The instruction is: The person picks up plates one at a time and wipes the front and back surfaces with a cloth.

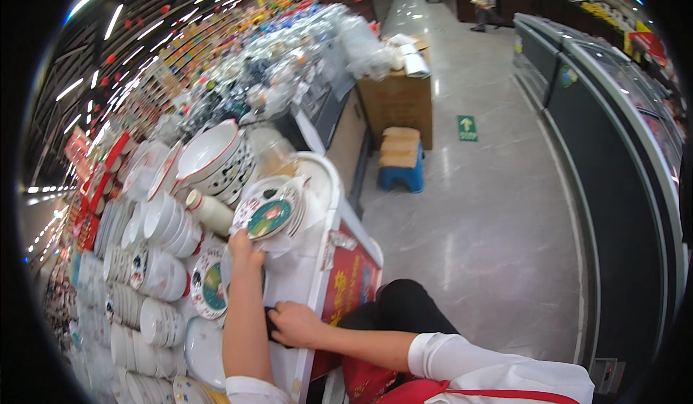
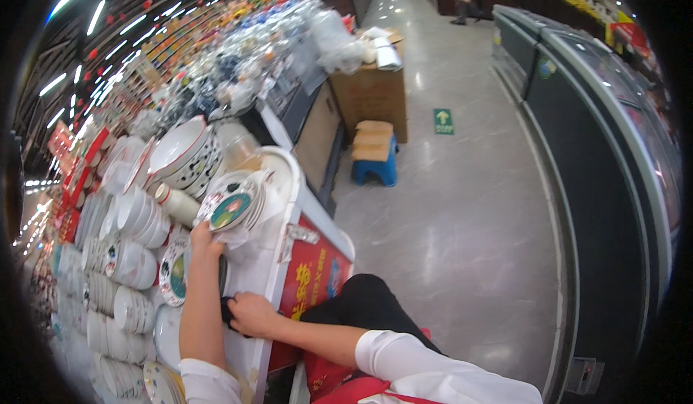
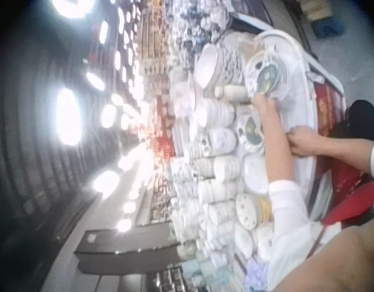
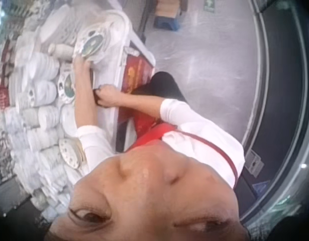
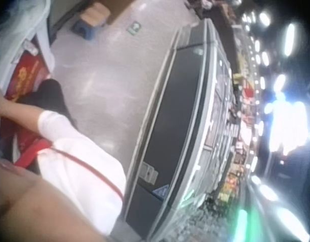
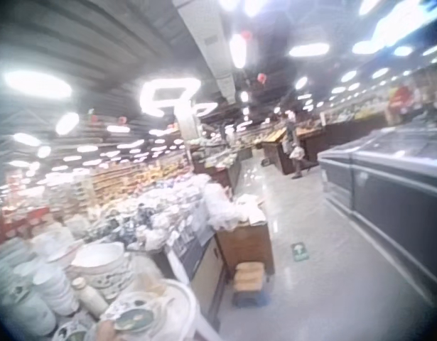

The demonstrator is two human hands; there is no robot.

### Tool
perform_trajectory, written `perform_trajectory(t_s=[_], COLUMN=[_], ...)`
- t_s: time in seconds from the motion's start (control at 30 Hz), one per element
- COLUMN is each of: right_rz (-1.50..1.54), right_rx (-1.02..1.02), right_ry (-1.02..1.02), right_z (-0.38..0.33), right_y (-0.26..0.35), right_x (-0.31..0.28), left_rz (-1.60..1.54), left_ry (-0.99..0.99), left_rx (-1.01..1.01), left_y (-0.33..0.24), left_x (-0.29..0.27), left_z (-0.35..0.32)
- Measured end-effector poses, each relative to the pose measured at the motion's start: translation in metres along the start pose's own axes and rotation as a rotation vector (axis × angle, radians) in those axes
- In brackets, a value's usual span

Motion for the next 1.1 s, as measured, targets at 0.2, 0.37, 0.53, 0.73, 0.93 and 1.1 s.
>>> perform_trajectory(t_s=[0.2, 0.37, 0.53, 0.73, 0.93, 1.1], right_rz=[-0.055, -0.064, -0.044, -0.087, -0.175, -0.200], right_rx=[0.007, -0.005, 0.071, 0.042, 0.020, 0.024], right_ry=[-0.013, -0.020, 0.101, 0.022, 0.023, -0.014], right_z=[-0.001, 0.001, 0.008, 0.001, 0.003, 0.004], right_y=[-0.006, -0.001, -0.001, -0.002, 0.006, 0.008], right_x=[-0.007, -0.003, 0.005, -0.018, 0.000, 0.000], left_rz=[0.178, 0.391, 0.280, 0.789, 1.128, 1.436], left_ry=[-0.055, -0.100, 0.105, -0.083, -0.257, -0.521], left_rx=[0.094, 0.229, 0.263, 0.595, 1.051, 1.097], left_y=[-0.004, -0.015, -0.022, 0.009, -0.023, -0.052], left_x=[0.020, 0.015, 0.030, 0.041, -0.002, -0.054], left_z=[-0.002, -0.014, -0.072, -0.126, -0.230, -0.238])
Point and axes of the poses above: each hand's wrist, its own z-axis towards the middle knuckle, its own x-axis out of the palm, y = z × x, the point moved 2 cm from there along z, towards the middle knuckle, and after that the axes turned 8 degrees about y, right-handed, at the moved point
